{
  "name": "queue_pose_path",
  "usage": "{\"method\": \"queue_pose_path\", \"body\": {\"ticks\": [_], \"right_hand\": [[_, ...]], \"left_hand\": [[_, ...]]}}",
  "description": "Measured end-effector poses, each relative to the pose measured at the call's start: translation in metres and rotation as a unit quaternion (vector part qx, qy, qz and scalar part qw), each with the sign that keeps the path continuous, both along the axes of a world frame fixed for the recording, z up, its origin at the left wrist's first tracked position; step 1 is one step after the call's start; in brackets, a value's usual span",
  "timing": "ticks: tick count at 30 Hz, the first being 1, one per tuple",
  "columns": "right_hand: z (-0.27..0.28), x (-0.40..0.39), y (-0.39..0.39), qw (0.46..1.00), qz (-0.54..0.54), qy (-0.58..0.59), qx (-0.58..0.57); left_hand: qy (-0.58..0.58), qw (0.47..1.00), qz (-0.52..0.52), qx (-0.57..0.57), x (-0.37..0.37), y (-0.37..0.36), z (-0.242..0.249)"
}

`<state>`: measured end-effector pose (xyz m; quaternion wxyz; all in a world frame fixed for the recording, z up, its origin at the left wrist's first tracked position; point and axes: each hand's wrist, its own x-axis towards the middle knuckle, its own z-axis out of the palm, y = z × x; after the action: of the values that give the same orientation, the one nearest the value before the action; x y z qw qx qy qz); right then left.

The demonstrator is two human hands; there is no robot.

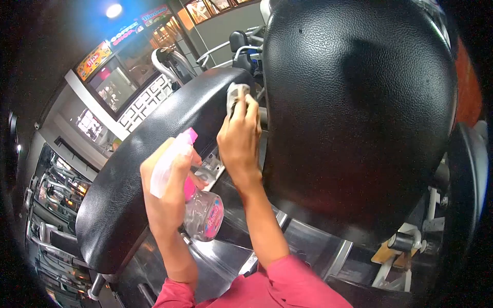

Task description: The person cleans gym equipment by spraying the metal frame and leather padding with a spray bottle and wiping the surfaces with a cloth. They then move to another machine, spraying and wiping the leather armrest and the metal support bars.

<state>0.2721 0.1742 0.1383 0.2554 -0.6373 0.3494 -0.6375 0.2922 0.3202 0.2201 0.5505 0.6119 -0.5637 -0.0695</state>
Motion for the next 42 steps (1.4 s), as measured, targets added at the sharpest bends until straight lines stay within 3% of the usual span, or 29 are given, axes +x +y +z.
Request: {"method": "queue_pose_path", "body": {"ticks": [4,5,6,11,14,21,28,32,36,38,40,42], "right_hand": [[-0.007,-0.020,0.027,0.995,0.092,-0.018,-0.036],[-0.007,-0.024,0.026,0.992,0.113,-0.037,-0.035],[-0.006,-0.026,0.024,0.989,0.134,-0.056,-0.035],[0.000,-0.024,0.026,0.985,0.126,-0.100,-0.066],[0.003,-0.024,0.024,0.983,0.130,-0.112,-0.065],[0.022,-0.033,0.012,0.983,0.130,-0.105,-0.071],[0.051,-0.034,-0.003,0.979,0.100,0.127,-0.123],[0.067,-0.012,-0.034,0.981,0.018,0.161,-0.103],[0.105,0.011,-0.069,0.951,0.116,0.285,-0.015],[0.112,0.043,-0.097,0.928,0.127,0.348,-0.050],[0.113,0.062,-0.114,0.912,0.120,0.381,-0.093],[0.130,0.061,-0.131,0.864,0.176,0.471,-0.030]], "left_hand": [[-0.073,0.991,0.095,-0.058,-0.002,-0.009,0.016],[-0.025,0.997,0.075,0.004,-0.003,-0.008,0.034],[-0.033,0.994,0.097,-0.034,-0.001,-0.014,0.036],[0.034,0.985,0.167,0.025,0.007,-0.032,0.056],[0.058,0.980,0.191,-0.017,0.014,-0.046,0.054],[0.065,0.985,0.155,-0.025,0.020,-0.046,0.046],[0.080,0.992,0.097,-0.027,0.026,-0.039,0.035],[0.046,0.995,0.074,-0.047,0.022,-0.039,0.031],[0.060,0.994,0.075,-0.045,0.018,-0.039,0.028],[-0.022,0.993,0.074,-0.090,0.022,-0.043,0.022],[0.010,0.994,0.059,-0.087,0.019,-0.041,0.021],[-0.040,0.994,0.055,-0.082,0.019,-0.041,0.020]]}}
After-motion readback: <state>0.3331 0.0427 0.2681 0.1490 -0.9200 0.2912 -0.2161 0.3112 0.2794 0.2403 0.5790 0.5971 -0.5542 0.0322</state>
